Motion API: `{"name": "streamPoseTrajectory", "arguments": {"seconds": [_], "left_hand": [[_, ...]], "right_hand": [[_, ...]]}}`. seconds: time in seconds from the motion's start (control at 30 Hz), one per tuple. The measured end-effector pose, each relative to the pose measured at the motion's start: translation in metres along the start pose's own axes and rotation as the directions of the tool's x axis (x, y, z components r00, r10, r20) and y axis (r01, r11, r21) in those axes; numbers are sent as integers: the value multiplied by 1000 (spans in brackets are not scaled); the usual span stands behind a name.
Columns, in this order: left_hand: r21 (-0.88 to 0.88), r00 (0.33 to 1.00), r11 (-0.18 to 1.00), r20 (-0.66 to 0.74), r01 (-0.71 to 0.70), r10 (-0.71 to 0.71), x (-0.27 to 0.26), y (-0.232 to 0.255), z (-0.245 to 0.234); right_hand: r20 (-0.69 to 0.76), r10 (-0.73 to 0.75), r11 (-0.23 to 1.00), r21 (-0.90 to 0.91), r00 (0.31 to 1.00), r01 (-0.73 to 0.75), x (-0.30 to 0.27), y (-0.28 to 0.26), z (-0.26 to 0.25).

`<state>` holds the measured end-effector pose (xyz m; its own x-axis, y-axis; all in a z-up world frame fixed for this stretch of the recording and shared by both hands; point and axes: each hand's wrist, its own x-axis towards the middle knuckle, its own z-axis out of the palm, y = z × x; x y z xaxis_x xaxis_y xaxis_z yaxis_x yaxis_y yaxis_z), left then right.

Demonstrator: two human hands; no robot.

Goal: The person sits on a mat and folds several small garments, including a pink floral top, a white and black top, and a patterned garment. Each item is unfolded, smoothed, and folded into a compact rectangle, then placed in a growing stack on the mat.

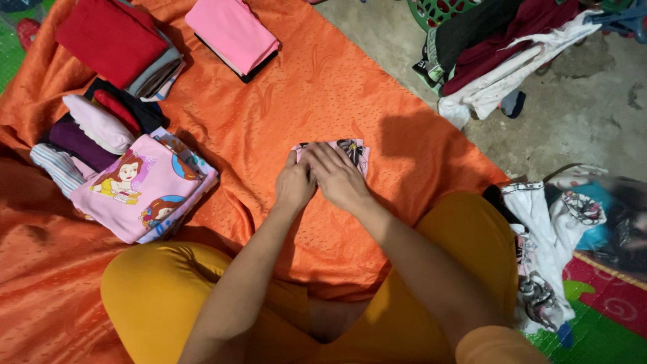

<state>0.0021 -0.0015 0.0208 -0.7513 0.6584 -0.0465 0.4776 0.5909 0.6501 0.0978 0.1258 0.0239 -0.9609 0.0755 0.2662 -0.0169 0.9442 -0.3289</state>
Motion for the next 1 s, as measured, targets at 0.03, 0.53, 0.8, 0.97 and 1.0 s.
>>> {"name": "streamPoseTrajectory", "arguments": {"seconds": [0.03,0.53,0.8,0.97,1.0], "left_hand": [[16,1000,1000,3,12,-12,0,2,-4],[-374,992,926,96,-45,87,17,0,0],[-599,970,775,-16,-202,241,52,-44,-70],[151,915,914,-213,377,-342,49,-61,-64],[258,931,897,-155,360,-330,48,-58,-57]], "right_hand": [[33,64,998,-14,997,-63,1,2,1],[290,353,872,242,889,-425,4,83,1],[457,186,-204,884,870,-421,25,66,-31],[362,312,-141,932,878,-334,38,42,-76],[358,353,-96,933,865,-347,41,39,-80]]}}
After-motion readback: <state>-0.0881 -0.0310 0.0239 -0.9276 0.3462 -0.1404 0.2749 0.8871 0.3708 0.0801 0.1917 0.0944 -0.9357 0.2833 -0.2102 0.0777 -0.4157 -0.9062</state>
